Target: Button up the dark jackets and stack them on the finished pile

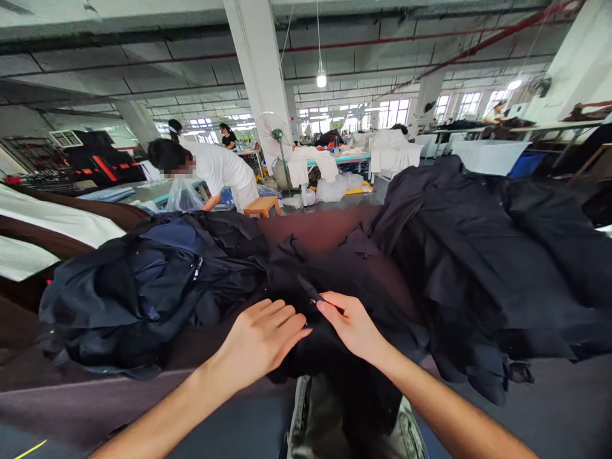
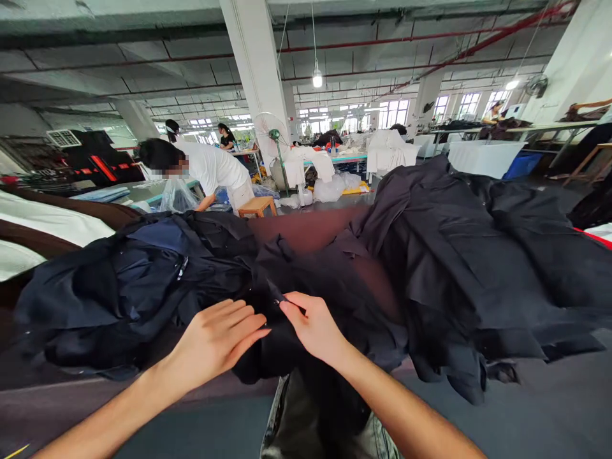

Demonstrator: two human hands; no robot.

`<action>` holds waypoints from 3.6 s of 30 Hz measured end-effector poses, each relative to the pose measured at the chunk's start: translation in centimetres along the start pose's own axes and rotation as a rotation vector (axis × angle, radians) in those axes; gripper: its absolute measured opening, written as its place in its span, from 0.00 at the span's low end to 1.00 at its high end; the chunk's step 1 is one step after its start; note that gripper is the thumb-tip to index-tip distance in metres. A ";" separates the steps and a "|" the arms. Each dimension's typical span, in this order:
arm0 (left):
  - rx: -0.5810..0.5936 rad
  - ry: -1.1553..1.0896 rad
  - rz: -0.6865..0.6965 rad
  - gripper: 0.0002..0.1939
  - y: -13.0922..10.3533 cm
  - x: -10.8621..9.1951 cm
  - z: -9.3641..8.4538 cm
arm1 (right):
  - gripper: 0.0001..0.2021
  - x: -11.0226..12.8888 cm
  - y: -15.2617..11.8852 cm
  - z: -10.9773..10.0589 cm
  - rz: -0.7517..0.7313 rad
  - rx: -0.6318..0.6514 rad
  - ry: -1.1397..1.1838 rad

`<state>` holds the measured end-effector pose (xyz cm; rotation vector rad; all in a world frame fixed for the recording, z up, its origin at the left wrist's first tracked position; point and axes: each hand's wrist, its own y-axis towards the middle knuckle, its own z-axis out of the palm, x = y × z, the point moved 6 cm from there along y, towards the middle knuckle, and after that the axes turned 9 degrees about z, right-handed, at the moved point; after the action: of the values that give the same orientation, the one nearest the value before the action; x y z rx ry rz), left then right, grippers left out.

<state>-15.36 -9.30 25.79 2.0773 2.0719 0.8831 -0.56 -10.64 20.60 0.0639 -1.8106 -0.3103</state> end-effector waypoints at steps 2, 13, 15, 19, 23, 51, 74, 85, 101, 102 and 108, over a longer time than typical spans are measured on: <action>-0.034 0.012 0.025 0.06 -0.2 -0.4 -0.9 | 0.14 1.4 -1.5 1.1 -0.072 0.059 -0.038; 0.029 -0.067 -0.060 0.16 -2.5 -2.4 -1.6 | 0.11 2.5 -5.9 3.4 -0.230 0.139 -0.293; 0.043 -0.116 -0.086 0.16 -2.8 -2.4 -1.3 | 0.11 2.6 -6.2 3.6 -0.256 0.164 -0.323; 0.043 -0.168 -0.169 0.10 -3.4 -1.8 -0.9 | 0.08 2.5 -6.3 4.1 -0.275 0.213 -0.380; 0.007 -0.123 -0.168 0.19 -3.3 -1.8 -1.0 | 0.04 2.0 -6.2 4.7 -0.280 0.228 -0.498; 0.204 -0.741 -0.291 0.12 -5.5 -3.8 2.9 | 0.14 -2.8 -4.0 6.5 -0.048 0.552 -0.473; -0.057 -0.490 -0.215 0.15 -6.6 -6.1 3.3 | 0.18 -3.1 -6.7 7.1 -0.289 0.300 -0.529; -0.056 -0.535 -0.191 0.14 -6.4 -6.4 4.1 | 0.20 -4.5 -5.9 7.3 0.015 0.376 -0.046; 0.034 -0.536 -0.241 0.11 -6.0 -5.5 3.8 | 0.23 -4.2 -5.8 6.3 -0.036 0.206 -0.137; 0.077 -0.537 -0.232 0.09 -5.9 -5.4 3.7 | 0.24 -3.9 -5.8 6.0 -0.043 0.201 -0.143; 0.212 -0.634 -0.158 0.02 -6.9 -5.9 2.6 | 0.17 -2.2 -7.0 5.7 0.005 0.410 -0.196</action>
<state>-19.95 -13.36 18.60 1.9003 1.9767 -0.0350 -6.25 -15.93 15.54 0.3256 -2.0458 0.0659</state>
